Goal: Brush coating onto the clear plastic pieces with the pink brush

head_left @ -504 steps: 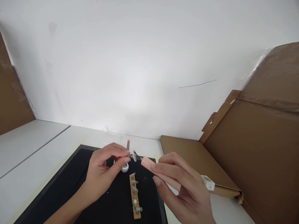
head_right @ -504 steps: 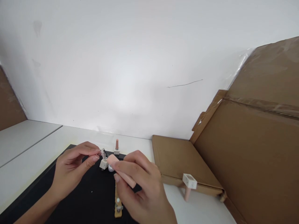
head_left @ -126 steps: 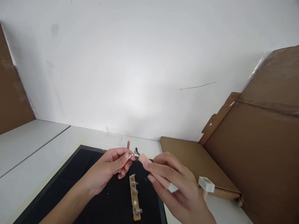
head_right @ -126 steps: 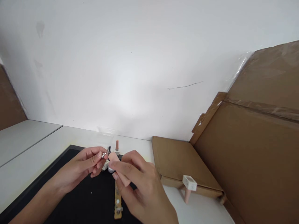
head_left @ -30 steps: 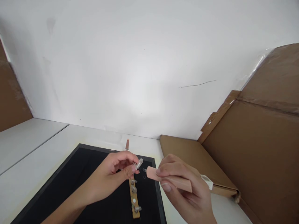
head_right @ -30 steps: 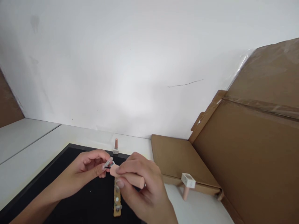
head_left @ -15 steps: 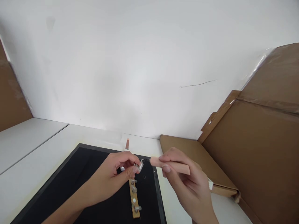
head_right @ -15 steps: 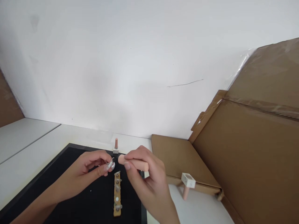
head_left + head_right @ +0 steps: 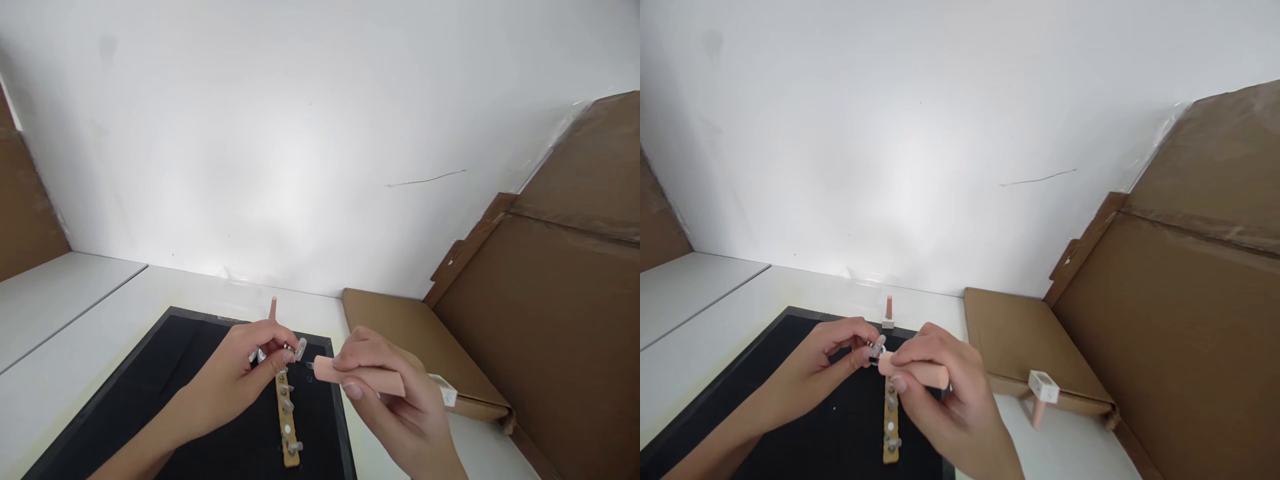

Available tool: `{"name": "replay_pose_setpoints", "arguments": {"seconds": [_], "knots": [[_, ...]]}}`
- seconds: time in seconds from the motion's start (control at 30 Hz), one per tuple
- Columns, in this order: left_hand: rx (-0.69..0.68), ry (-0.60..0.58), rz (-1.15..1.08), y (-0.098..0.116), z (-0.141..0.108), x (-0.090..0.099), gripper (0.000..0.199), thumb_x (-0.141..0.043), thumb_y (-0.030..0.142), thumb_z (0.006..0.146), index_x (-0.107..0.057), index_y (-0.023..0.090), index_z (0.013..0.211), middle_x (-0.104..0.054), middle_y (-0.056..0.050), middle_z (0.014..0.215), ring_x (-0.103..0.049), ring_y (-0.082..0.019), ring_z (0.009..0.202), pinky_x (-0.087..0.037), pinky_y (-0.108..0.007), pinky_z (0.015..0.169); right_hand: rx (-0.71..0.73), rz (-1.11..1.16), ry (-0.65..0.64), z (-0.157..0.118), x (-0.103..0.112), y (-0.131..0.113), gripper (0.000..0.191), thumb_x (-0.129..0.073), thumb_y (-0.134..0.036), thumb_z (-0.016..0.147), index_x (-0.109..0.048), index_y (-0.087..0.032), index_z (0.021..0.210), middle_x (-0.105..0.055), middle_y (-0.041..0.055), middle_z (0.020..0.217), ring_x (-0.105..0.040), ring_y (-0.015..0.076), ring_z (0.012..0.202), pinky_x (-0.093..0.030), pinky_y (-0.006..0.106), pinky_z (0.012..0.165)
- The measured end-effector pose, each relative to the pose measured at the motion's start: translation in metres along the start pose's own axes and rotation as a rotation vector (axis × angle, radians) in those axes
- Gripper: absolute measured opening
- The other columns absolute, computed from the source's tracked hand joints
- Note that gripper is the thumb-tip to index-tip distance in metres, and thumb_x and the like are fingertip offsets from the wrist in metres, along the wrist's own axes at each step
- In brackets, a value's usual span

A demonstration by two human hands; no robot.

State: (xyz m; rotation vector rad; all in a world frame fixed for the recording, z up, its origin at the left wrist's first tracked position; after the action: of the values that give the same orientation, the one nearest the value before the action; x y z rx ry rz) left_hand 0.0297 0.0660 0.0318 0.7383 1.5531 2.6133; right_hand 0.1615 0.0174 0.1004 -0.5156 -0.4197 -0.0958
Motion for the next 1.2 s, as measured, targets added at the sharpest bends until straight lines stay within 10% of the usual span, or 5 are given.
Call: {"name": "replay_pose_setpoints", "arguments": {"seconds": [1.2], "knots": [[-0.132, -0.002, 0.062, 0.004, -0.005, -0.002, 0.013, -0.051, 0.015, 0.092, -0.063, 0.020, 0.091, -0.066, 0.000, 0.081, -0.057, -0.012, 0.070, -0.044, -0.020, 0.066, -0.033, -0.052, 0.066, -0.007, 0.010, 0.007, 0.010, -0.057, -0.014, 0.089, -0.062, -0.022, 0.092, -0.063, 0.0007, 0.069, -0.052, 0.0140, 0.057, -0.042, 0.027, 0.051]]}}
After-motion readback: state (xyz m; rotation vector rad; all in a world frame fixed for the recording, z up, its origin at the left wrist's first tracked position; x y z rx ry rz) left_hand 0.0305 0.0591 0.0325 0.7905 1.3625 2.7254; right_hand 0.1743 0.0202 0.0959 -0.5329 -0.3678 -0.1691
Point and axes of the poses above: each hand's wrist, its own z-axis towards the middle knuckle, its own x-axis out of the back of the hand, y = z × x, the point moved 8 cm from there along z, towards the middle knuckle
